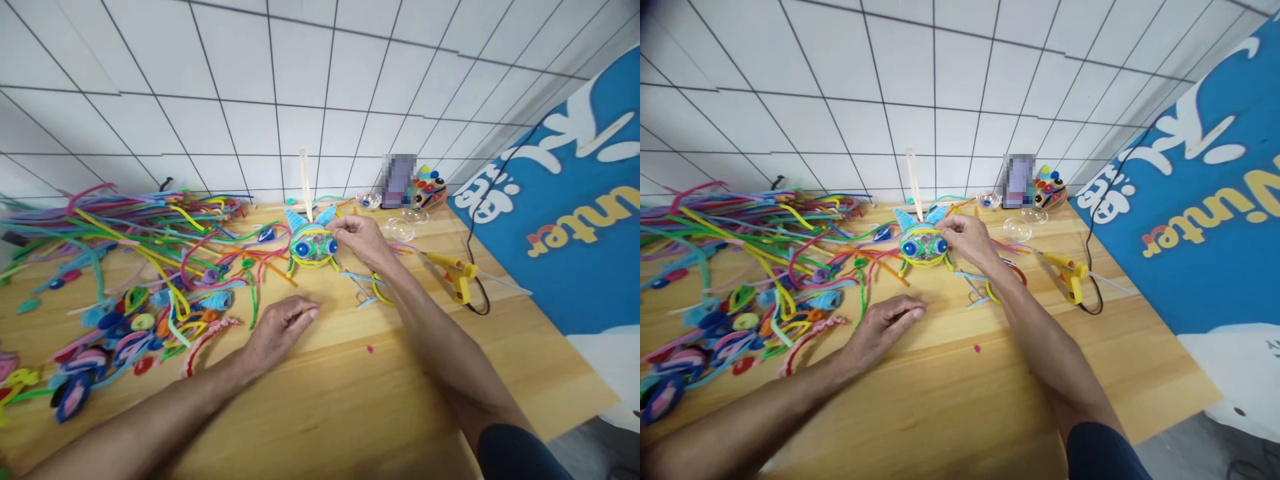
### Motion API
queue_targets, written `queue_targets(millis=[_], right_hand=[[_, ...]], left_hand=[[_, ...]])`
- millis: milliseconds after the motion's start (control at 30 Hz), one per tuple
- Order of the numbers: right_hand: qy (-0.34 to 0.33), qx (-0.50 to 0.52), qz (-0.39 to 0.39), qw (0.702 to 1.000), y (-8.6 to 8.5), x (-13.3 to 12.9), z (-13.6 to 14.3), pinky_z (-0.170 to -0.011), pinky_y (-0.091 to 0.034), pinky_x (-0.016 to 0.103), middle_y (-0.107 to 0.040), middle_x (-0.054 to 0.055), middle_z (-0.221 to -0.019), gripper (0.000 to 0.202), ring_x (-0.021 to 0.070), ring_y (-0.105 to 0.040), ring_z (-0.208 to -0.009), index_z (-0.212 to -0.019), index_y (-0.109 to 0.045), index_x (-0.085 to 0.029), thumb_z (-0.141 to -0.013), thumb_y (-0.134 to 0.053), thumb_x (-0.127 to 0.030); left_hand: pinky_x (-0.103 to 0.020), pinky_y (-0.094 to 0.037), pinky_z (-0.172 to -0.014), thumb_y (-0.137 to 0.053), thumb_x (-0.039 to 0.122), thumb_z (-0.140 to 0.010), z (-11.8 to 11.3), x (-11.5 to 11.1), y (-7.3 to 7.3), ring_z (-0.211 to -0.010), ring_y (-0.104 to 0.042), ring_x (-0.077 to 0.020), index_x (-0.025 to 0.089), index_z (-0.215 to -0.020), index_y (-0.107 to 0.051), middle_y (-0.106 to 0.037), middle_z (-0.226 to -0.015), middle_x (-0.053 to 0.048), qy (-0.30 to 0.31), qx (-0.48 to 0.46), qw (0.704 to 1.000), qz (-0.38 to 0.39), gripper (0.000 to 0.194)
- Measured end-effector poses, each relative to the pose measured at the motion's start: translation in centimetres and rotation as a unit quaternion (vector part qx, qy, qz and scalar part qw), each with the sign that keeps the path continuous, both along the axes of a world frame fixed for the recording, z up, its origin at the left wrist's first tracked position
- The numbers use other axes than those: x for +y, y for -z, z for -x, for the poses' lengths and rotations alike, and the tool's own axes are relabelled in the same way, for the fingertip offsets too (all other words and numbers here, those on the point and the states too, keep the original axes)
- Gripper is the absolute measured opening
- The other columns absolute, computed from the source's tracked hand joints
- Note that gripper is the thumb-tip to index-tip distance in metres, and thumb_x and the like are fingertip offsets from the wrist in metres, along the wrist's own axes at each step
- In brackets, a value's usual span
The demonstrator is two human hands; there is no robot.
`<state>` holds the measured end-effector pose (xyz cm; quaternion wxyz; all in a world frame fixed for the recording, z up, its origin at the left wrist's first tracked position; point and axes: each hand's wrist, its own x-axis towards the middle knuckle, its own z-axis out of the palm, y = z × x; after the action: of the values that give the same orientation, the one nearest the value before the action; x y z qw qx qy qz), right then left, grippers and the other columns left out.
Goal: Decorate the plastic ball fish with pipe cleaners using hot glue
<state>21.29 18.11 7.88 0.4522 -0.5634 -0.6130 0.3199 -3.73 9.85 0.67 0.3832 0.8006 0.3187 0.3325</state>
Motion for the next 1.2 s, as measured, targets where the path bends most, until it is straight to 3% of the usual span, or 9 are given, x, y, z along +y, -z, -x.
queue_targets(millis=[267, 633, 800, 900, 1033, 1200], right_hand=[[-0.007, -0.008, -0.003, 1.000, 0.0, -0.1, -0.2, -0.072, -0.051, 0.029, -0.081, 0.000, -0.086, 0.019, 0.0163, -0.069, -0.076, -0.090, -0.082, -0.021, -0.081, -0.065, -0.022], [-0.011, -0.030, -0.009, 0.999, 0.4, 0.0, 0.5, -0.070, -0.049, 0.029, -0.073, 0.000, -0.078, 0.012, 0.0160, -0.065, -0.072, -0.089, -0.075, -0.019, -0.084, -0.066, -0.026], [0.012, -0.028, -0.057, 0.998, -2.2, -0.6, -2.6, -0.072, -0.047, 0.028, -0.070, -0.001, -0.081, 0.014, 0.0148, -0.060, -0.073, -0.088, -0.069, -0.019, -0.087, -0.064, -0.033], [0.049, -0.073, -0.043, 0.995, -2.9, -1.6, -5.7, -0.069, -0.045, 0.027, -0.068, -0.001, -0.080, 0.013, 0.0143, -0.058, -0.071, -0.086, -0.068, -0.019, -0.087, -0.064, -0.031], [0.066, -0.182, 0.026, 0.981, -1.1, -3.4, -8.1, -0.066, -0.042, 0.026, -0.071, 0.000, -0.078, 0.009, 0.0155, -0.061, -0.072, -0.082, -0.071, -0.018, -0.086, -0.066, -0.025], [0.070, -0.325, 0.070, 0.940, 0.9, -3.4, -7.2, -0.079, -0.048, 0.027, -0.081, 0.005, -0.102, 0.018, 0.0193, -0.071, -0.093, -0.103, -0.079, -0.019, -0.095, -0.063, -0.019]], left_hand=[[-0.026, -0.059, -0.077, -0.059, 0.035, -0.108, 0.0, 0.0, -0.4, -0.087, -0.080, -0.0179, 0.021, -0.106, -0.081, -0.083, -0.096, -0.005, 0.005, 0.007, 1.000, 0.004, 0.026], [-0.022, -0.058, -0.075, -0.060, 0.030, -0.108, 0.0, 0.0, -0.1, -0.084, -0.079, -0.0153, 0.018, -0.103, -0.081, -0.083, -0.093, -0.004, 0.013, -0.005, 1.000, -0.014, 0.025], [-0.021, -0.057, -0.076, -0.061, 0.030, -0.107, 0.0, 0.0, -0.2, -0.084, -0.079, -0.0150, 0.019, -0.102, -0.081, -0.083, -0.093, -0.004, 0.011, -0.002, 1.000, -0.012, 0.024], [-0.020, -0.057, -0.075, -0.061, 0.030, -0.107, 0.0, 0.1, -0.1, -0.083, -0.078, -0.0147, 0.019, -0.101, -0.081, -0.083, -0.092, -0.003, 0.013, -0.002, 1.000, -0.010, 0.024], [-0.021, -0.057, -0.074, -0.061, 0.033, -0.106, -0.1, 0.1, -0.2, -0.082, -0.078, -0.0149, 0.020, -0.100, -0.082, -0.082, -0.090, -0.003, 0.012, 0.001, 1.000, -0.007, 0.025], [-0.022, -0.058, -0.076, -0.061, 0.035, -0.106, 0.1, 0.1, -0.3, -0.084, -0.079, -0.0155, 0.020, -0.102, -0.082, -0.083, -0.093, -0.003, 0.015, 0.018, 1.000, 0.004, 0.026]])
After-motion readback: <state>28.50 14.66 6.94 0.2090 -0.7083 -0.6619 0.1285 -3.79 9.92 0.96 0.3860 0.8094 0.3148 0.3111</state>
